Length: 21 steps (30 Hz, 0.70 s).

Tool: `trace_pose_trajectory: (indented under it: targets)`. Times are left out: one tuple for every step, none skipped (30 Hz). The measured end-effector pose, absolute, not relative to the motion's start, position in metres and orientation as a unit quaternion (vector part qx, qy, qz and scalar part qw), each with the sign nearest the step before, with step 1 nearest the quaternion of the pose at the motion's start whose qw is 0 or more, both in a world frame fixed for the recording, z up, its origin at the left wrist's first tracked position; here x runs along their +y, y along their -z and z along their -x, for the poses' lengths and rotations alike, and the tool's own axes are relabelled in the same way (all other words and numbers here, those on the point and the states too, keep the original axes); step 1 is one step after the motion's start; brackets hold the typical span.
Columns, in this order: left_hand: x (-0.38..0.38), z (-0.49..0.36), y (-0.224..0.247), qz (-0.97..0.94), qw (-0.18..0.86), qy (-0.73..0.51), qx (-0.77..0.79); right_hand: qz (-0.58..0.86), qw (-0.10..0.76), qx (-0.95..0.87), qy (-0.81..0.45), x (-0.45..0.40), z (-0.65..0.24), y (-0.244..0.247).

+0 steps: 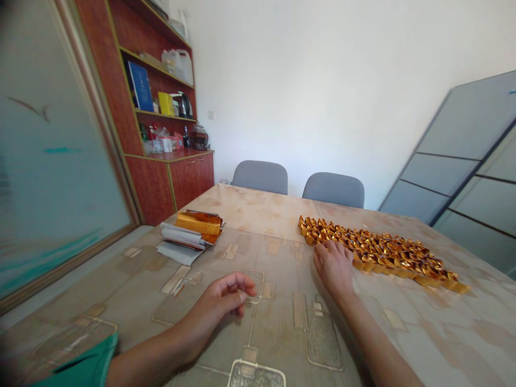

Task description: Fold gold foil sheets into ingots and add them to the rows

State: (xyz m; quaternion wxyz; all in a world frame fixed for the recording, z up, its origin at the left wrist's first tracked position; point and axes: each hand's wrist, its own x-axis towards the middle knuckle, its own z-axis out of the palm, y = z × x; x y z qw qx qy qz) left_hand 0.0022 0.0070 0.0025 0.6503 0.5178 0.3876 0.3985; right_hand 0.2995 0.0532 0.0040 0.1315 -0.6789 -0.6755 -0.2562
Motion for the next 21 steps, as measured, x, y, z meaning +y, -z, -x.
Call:
trace_pose_trajectory:
  targets:
    - [0.013, 0.001, -0.004, -0.544, 0.621, -0.404, 0.395, 0.671, 0.143, -0.683, 0.25, 0.048, -0.295, -0.003]
    - [0.021, 0.005, -0.007, -0.579, 0.572, -0.413, 0.409, 0.662, 0.153, -0.693, 0.242, 0.042, -0.29, -0.001]
    - [0.03, 0.011, -0.01, -0.63, 0.496, -0.417, 0.429, 0.651, 0.16, -0.704, 0.232, 0.036, -0.284, 0.0]
    - [0.04, 0.019, -0.013, -0.694, 0.381, -0.414, 0.449, 0.638, 0.172, -0.718, 0.219, 0.03, -0.279, 0.002]
    - [0.051, 0.028, -0.018, -0.743, 0.236, -0.41, 0.474, 0.62, 0.206, -0.734, 0.186, 0.023, -0.273, 0.003]
    - [0.063, 0.039, -0.022, -0.752, 0.18, -0.408, 0.485, 0.605, 0.237, -0.746, 0.148, 0.018, -0.268, 0.004]
    - [0.074, 0.052, -0.026, -0.76, 0.148, -0.401, 0.49, 0.591, 0.263, -0.755, 0.107, 0.013, -0.262, 0.005]
    - [0.085, 0.065, -0.03, -0.765, 0.116, -0.39, 0.499, 0.578, 0.283, -0.763, 0.066, 0.008, -0.257, 0.005]
    - [0.095, 0.079, -0.033, -0.768, 0.087, -0.374, 0.513, 0.569, 0.298, -0.766, 0.029, 0.005, -0.251, 0.005]
    - [0.103, 0.092, -0.034, -0.768, 0.06, -0.355, 0.53, 0.563, 0.308, -0.767, -0.003, 0.002, -0.247, 0.005]
    - [0.11, 0.105, -0.034, -0.763, 0.036, -0.335, 0.551, 0.56, 0.314, -0.766, -0.03, 0.001, -0.243, 0.005]
    - [0.115, 0.117, -0.033, -0.76, 0.016, -0.313, 0.569, 0.559, 0.317, -0.764, -0.051, 0.0, -0.239, 0.005]
    - [0.119, 0.127, -0.031, -0.759, 0.003, -0.288, 0.583, 0.559, 0.32, -0.762, -0.067, -0.001, -0.236, 0.005]
    - [0.121, 0.136, -0.029, -0.759, -0.007, -0.263, 0.596, 0.559, 0.321, -0.76, -0.081, -0.001, -0.234, 0.005]
    - [0.123, 0.143, -0.026, -0.76, -0.012, -0.239, 0.605, 0.559, 0.322, -0.758, -0.093, -0.001, -0.232, 0.005]
    - [0.124, 0.149, -0.023, -0.759, -0.015, -0.216, 0.614, 0.56, 0.323, -0.756, -0.105, -0.001, -0.231, 0.005]
    - [0.124, 0.153, -0.021, -0.757, -0.018, -0.196, 0.623, 0.56, 0.323, -0.754, -0.116, -0.002, -0.231, 0.004]
    - [0.125, 0.157, -0.02, -0.756, -0.02, -0.18, 0.629, 0.562, 0.325, -0.751, -0.125, -0.002, -0.23, 0.004]
    - [0.126, 0.159, -0.02, -0.755, -0.022, -0.167, 0.634, 0.563, 0.327, -0.747, -0.133, -0.003, -0.23, 0.003]
    - [0.126, 0.161, -0.02, -0.755, -0.022, -0.155, 0.637, 0.566, 0.328, -0.744, -0.14, -0.004, -0.231, 0.003]
    - [0.127, 0.162, -0.021, -0.756, -0.021, -0.146, 0.638, 0.568, 0.33, -0.74, -0.145, -0.004, -0.231, 0.002]
